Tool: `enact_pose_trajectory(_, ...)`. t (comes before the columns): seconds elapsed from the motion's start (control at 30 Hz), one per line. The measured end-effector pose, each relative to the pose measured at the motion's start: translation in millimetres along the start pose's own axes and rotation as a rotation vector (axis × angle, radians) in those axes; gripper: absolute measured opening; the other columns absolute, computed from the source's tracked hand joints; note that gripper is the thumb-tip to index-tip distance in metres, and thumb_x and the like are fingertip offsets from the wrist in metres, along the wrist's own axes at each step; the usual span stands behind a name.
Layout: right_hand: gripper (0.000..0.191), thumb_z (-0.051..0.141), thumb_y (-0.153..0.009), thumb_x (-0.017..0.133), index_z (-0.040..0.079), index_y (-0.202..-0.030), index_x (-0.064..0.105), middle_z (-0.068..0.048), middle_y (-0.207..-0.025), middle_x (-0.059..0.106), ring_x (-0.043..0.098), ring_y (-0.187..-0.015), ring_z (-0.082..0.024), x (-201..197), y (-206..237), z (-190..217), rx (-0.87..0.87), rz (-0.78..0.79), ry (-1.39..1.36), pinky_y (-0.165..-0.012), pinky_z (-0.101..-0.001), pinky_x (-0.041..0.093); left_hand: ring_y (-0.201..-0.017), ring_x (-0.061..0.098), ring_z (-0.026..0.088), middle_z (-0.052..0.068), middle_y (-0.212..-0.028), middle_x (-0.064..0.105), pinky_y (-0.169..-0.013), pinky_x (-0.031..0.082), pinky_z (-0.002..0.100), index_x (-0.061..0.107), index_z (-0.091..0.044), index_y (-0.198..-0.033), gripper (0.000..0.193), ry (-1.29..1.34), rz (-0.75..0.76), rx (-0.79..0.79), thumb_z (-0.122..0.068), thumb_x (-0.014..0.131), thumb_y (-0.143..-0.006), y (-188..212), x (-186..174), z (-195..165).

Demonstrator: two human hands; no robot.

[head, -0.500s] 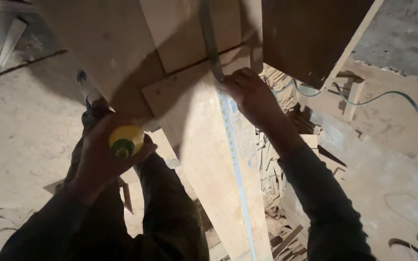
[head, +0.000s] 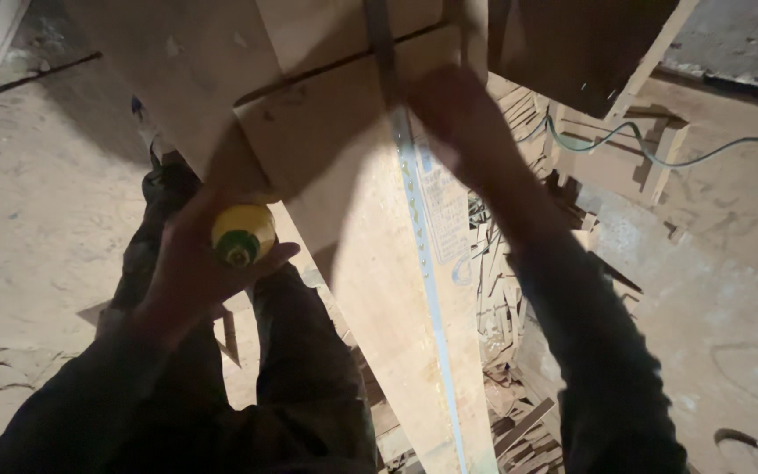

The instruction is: The person holds a yellow glue bottle and squeezes glue along a groove on a wooden board, working along its length. They then pick up a thin wooden strip, position it over the glued groove, and press it into place before stepping away from the workbench.

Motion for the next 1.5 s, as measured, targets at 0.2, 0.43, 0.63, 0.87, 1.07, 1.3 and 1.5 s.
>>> enact_pose_trajectory(0.2, 0.030, -0.005, -0.093, 0.061, 0.005, -0.119, 0.069, -0.012, -0.104, 0.071, 0.066, -0.095, -0.030, -6, 18, 14, 0.042, -0.080, -0.080, -0.090, -0.0449, 0.053, -0.097, 0.072, 0.021, 0.009, -0.108, 0.070, -0.082, 0.061, 0.034, 0.066, -0.006, -0.122, 0.059, -0.030, -0.058, 0.074, -0.021, 0.095, -0.072, 6, 5, 0)
enact_pose_trajectory(0.43, 0.024, 0.001, -0.087, 0.066, 0.000, -0.111, 0.068, -0.015, -0.104, 0.069, 0.064, -0.099, -0.034, 15, 24, 2, -0.021, -0.126, 0.026, -0.096, -0.0467, 0.049, -0.099, 0.072, 0.020, 0.010, -0.111, 0.069, -0.081, 0.061, 0.032, 0.062, -0.005, -0.118, 0.059, -0.066, -0.011, 0.086, -0.022, 0.095, -0.072, 7, 13, 5)
enact_pose_trajectory(0.63, 0.035, -0.005, -0.089, 0.070, 0.009, -0.122, 0.073, -0.005, -0.098, 0.075, 0.070, -0.100, -0.023, -1, 61, 52, 0.140, -0.045, -0.091, -0.098, -0.0437, 0.049, -0.099, 0.071, 0.021, 0.011, -0.110, 0.068, -0.083, 0.060, 0.033, 0.062, -0.005, -0.120, 0.060, -0.035, -0.029, 0.081, -0.018, 0.096, -0.072, 11, 13, 5)
enact_pose_trajectory(0.87, 0.044, 0.003, -0.086, 0.075, 0.008, -0.129, 0.070, -0.009, -0.103, 0.075, 0.070, -0.097, -0.026, 31, 70, 19, 0.220, -0.053, -0.075, -0.089, -0.0407, 0.053, -0.107, 0.071, 0.021, 0.010, -0.119, 0.069, -0.088, 0.060, 0.032, 0.062, -0.005, -0.124, 0.060, -0.027, 0.026, 0.140, -0.018, 0.094, -0.075, 12, 32, 2)
enact_pose_trajectory(1.07, 0.041, 0.001, -0.087, 0.071, 0.005, -0.128, 0.068, -0.014, -0.121, 0.071, 0.063, -0.115, -0.031, 80, 169, 50, 0.173, -0.099, -0.041, -0.093, -0.0453, 0.050, -0.110, 0.070, 0.021, 0.010, -0.120, 0.068, -0.093, 0.059, 0.034, 0.061, -0.005, -0.127, 0.062, 0.055, 0.010, 0.121, -0.018, 0.092, -0.076, 17, 32, 3)
enact_pose_trajectory(1.3, 0.030, -0.004, -0.092, 0.070, 0.012, -0.118, 0.071, -0.007, -0.114, 0.073, 0.069, -0.107, -0.027, 70, 216, 91, 0.467, -0.171, -0.265, -0.095, -0.0419, 0.054, -0.108, 0.070, 0.022, 0.010, -0.116, 0.070, -0.091, 0.059, 0.034, 0.063, -0.005, -0.127, 0.062, 0.075, -0.032, 0.028, -0.016, 0.092, -0.073, 19, 26, -1)
enact_pose_trajectory(1.5, 0.027, 0.006, -0.092, 0.073, 0.003, -0.118, 0.069, -0.013, -0.112, 0.072, 0.069, -0.104, -0.029, 30, 53, 0, 0.171, -0.400, -0.300, -0.095, -0.0428, 0.056, -0.108, 0.072, 0.021, 0.009, -0.117, 0.070, -0.090, 0.061, 0.033, 0.063, -0.008, -0.121, 0.059, 0.014, -0.011, 0.117, -0.019, 0.094, -0.072, -1, 24, -19)
Point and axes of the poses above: each hand's wrist, its own y-axis away from the middle knuckle, its own x-axis out of the palm, z = x × y, the point moved 1 cm from there along -y, towards the middle knuckle
